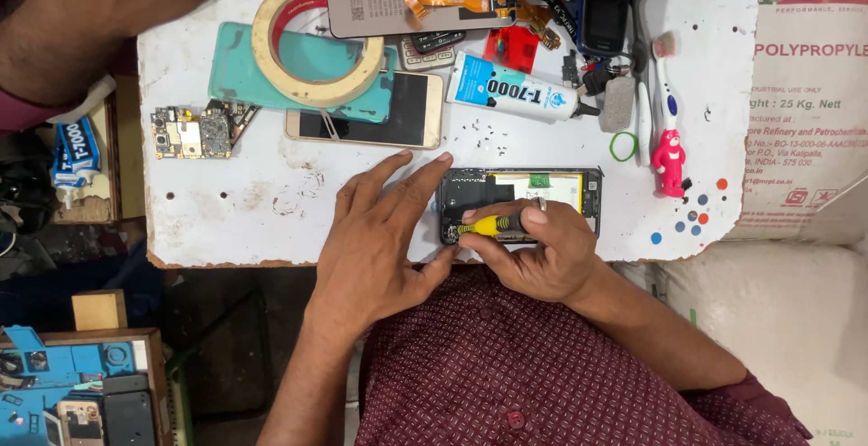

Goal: The person uses a yellow-handled screwdriver to repeatedly loosen and tighten screws on the internal metal shielding of a disassembled smartphone. The phone remains open on the workbench throughout the clip, and the person does not remove or replace any components.

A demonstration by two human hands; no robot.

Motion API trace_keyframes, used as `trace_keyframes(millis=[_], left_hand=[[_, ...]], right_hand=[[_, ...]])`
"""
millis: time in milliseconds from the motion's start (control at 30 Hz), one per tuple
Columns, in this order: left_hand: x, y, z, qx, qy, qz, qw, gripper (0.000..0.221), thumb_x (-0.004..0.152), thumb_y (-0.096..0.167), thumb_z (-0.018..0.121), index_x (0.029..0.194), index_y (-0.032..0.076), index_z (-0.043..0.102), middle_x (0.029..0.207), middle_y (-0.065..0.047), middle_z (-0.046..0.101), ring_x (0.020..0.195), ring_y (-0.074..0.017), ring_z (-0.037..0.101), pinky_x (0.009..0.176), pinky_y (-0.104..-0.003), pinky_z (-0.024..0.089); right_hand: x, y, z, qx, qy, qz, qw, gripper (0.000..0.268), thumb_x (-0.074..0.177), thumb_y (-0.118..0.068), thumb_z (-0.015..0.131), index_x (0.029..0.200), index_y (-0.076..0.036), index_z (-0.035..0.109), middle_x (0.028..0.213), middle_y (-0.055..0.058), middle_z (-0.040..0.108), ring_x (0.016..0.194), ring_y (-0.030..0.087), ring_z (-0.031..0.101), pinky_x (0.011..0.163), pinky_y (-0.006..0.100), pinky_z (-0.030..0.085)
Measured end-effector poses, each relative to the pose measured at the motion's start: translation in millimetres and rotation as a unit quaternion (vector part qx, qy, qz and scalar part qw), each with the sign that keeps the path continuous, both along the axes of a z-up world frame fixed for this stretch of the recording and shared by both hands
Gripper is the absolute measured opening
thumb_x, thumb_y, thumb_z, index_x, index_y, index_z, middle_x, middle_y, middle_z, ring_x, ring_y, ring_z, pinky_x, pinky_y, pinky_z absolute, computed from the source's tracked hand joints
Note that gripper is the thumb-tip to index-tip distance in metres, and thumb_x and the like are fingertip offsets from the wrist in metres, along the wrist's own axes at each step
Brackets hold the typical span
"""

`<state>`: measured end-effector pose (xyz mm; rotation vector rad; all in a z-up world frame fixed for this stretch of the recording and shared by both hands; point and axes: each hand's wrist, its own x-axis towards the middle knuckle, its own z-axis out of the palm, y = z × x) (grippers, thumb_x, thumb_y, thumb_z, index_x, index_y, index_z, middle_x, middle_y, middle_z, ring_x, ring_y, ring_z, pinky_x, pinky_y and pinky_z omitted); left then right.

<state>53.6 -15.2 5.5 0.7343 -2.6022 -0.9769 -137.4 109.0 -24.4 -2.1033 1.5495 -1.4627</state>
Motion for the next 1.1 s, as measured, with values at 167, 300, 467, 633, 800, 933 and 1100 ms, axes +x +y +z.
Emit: trace_keyframes(millis=[167,300,467,633,800,933,1100], left_hand=[[2,0,-4,0.001,0.005,-0.005,1.000,0.091,0.074,0.034,0.080,0.154,0.014,0.041,0.135,-0.010,0.066,0.143,-0.0326,0.043,0.113,-0.055,0.032],[2,-1,-6,-0.004,0.006,-0.012,1.000,0.093,0.070,0.032,0.079,0.154,0.014,0.042,0.139,-0.010,0.065,0.142,-0.0323,0.044,0.114,-0.054,0.033],[1,-2,-5,-0.016,0.012,-0.023,1.000,0.097,0.076,0.048,0.083,0.155,0.012,0.041,0.136,-0.010,0.066,0.139,-0.0318,0.047,0.114,-0.054,0.034],[0,-5,-1,0.000,-0.002,-0.025,1.000,0.096,0.078,0.045,0.087,0.154,0.009,0.040,0.125,-0.012,0.068,0.132,-0.0331,0.051,0.111,-0.054,0.035],[1,-6,-1,-0.006,0.009,-0.025,1.000,0.097,0.069,0.031,0.084,0.153,0.008,0.041,0.127,-0.014,0.067,0.128,-0.0342,0.053,0.111,-0.054,0.036],[0,-6,-1,-0.004,0.020,-0.019,1.000,0.099,0.073,0.044,0.090,0.152,0.008,0.042,0.126,-0.015,0.065,0.124,-0.0342,0.054,0.111,-0.053,0.037],[-1,-7,-1,-0.009,0.019,-0.024,1.000,0.099,0.066,0.031,0.088,0.150,0.005,0.043,0.127,-0.018,0.063,0.121,-0.0348,0.055,0.110,-0.051,0.038]], right_hand=[[0,-4,7,0.009,0.035,0.003,0.999,0.090,0.094,-0.011,0.085,0.158,-0.017,0.022,0.102,0.014,0.076,0.091,0.026,0.080,0.070,0.032,0.065],[-3,-14,24,0.003,0.043,0.107,0.993,0.080,0.097,-0.007,0.075,0.160,-0.018,0.028,0.113,0.018,0.073,0.105,0.034,0.076,0.085,0.037,0.067],[-3,-26,36,0.024,0.047,0.085,0.995,0.073,0.085,-0.022,0.081,0.146,-0.015,0.041,0.108,0.012,0.076,0.107,0.029,0.074,0.088,0.039,0.064],[-4,-31,38,-0.033,0.084,0.059,0.994,0.070,0.095,-0.032,0.083,0.150,-0.020,0.041,0.105,0.005,0.077,0.103,0.020,0.074,0.094,0.038,0.062],[-8,-25,35,0.034,0.083,0.151,0.984,0.065,0.096,-0.012,0.073,0.150,-0.023,0.040,0.113,0.008,0.080,0.110,0.027,0.077,0.106,0.038,0.058],[-9,-22,32,0.008,0.112,0.035,0.993,0.082,0.088,-0.040,0.084,0.155,-0.022,0.040,0.103,-0.001,0.070,0.097,0.018,0.068,0.093,0.036,0.059],[-6,-29,39,-0.023,0.125,0.009,0.992,0.079,0.095,-0.042,0.089,0.154,-0.021,0.042,0.108,0.001,0.075,0.094,0.015,0.071,0.082,0.032,0.059]])
